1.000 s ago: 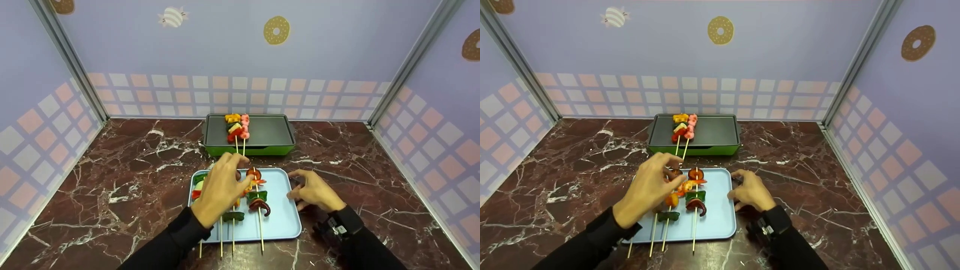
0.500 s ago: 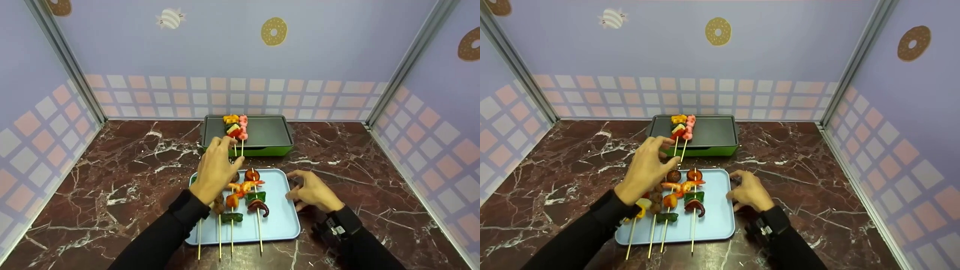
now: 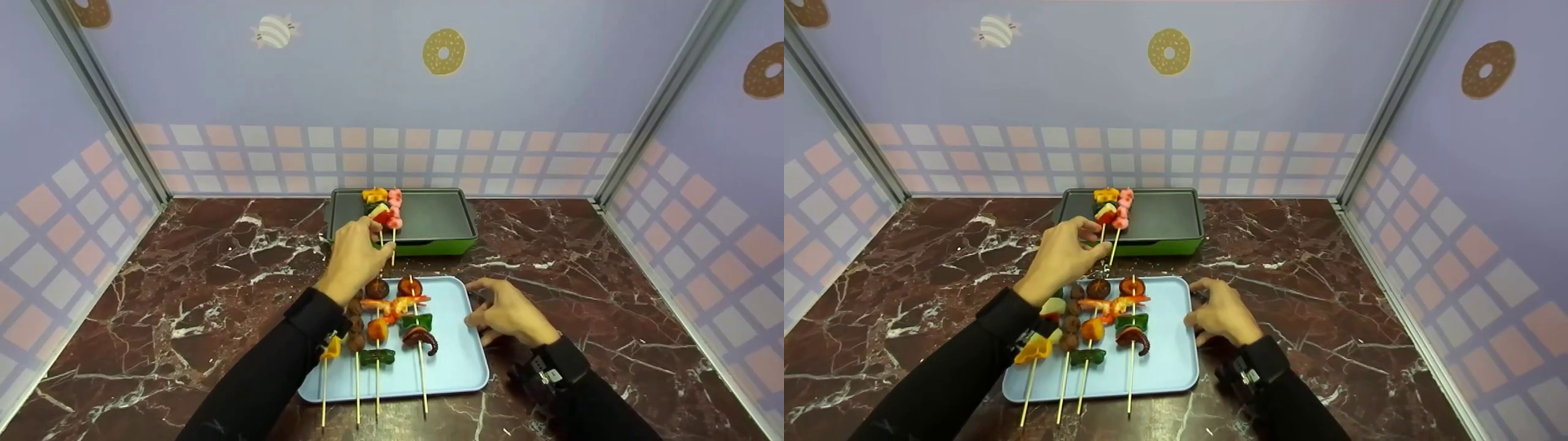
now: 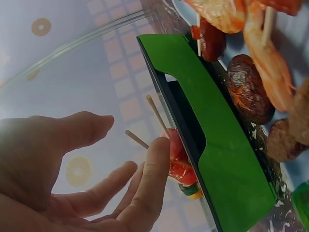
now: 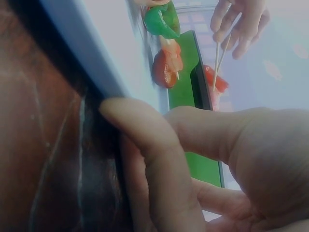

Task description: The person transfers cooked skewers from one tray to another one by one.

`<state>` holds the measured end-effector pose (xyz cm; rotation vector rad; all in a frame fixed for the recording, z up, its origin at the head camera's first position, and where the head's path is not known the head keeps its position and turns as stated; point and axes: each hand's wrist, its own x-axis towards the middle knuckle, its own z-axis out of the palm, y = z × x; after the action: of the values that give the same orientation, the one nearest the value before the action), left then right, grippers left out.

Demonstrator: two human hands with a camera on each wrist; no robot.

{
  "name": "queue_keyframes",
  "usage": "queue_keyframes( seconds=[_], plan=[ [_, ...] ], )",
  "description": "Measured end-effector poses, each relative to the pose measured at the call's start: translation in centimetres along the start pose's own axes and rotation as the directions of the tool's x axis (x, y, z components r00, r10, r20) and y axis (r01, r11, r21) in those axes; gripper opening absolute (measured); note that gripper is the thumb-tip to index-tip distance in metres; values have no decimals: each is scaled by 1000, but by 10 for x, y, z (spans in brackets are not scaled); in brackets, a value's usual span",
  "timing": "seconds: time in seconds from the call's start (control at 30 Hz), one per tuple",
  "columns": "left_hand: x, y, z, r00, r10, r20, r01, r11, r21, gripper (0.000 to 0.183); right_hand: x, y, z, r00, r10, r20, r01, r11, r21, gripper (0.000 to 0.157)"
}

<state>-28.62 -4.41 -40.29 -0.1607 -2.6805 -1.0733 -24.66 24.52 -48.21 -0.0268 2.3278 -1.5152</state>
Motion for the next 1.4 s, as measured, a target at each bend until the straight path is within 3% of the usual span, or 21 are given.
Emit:
queue_keyframes(
  seconds=[0.2, 0.33, 0.47, 0.67, 0.83, 1.0, 1.1, 1.3, 1.4],
  plan=[
    [8, -1, 1, 999, -23, 37, 24, 1000, -20, 35, -1, -1, 1, 1000, -8, 2, 8, 1000, 1, 73],
    [11, -3, 2, 998, -45, 39, 46, 999, -13, 18, -1, -2, 2, 1000, -14, -1, 14, 1000, -3, 74],
    [13, -4, 1, 993, -93, 73, 96, 995, -38, 33, 0, -1, 3, 1000, -10, -4, 10, 1000, -3, 75],
    [18, -5, -2, 970, -189, 155, 208, 971, -121, 14, 1, -1, 3, 1000, 0, -7, 0, 1000, -2, 74],
    [22, -6, -3, 942, -254, 218, 301, 929, -216, 15, -4, -9, 4, 1000, 7, -14, -7, 1000, -9, 73],
    [24, -7, -3, 933, -257, 252, 324, 904, -278, 18, -9, -14, 5, 1000, 7, -18, -7, 1000, -11, 73],
    [24, -8, -3, 932, -251, 263, 321, 906, -276, 20, -5, -9, 4, 1000, 10, -17, -10, 1000, -10, 73],
    [25, -10, -2, 916, -263, 304, 360, 873, -328, 27, 0, -1, 1, 1000, 0, -5, 0, 1000, 3, 73],
    [25, -11, -2, 916, -261, 306, 357, 877, -321, 28, 0, -1, 0, 1000, 3, -3, -3, 1000, 9, 74]
  ],
)
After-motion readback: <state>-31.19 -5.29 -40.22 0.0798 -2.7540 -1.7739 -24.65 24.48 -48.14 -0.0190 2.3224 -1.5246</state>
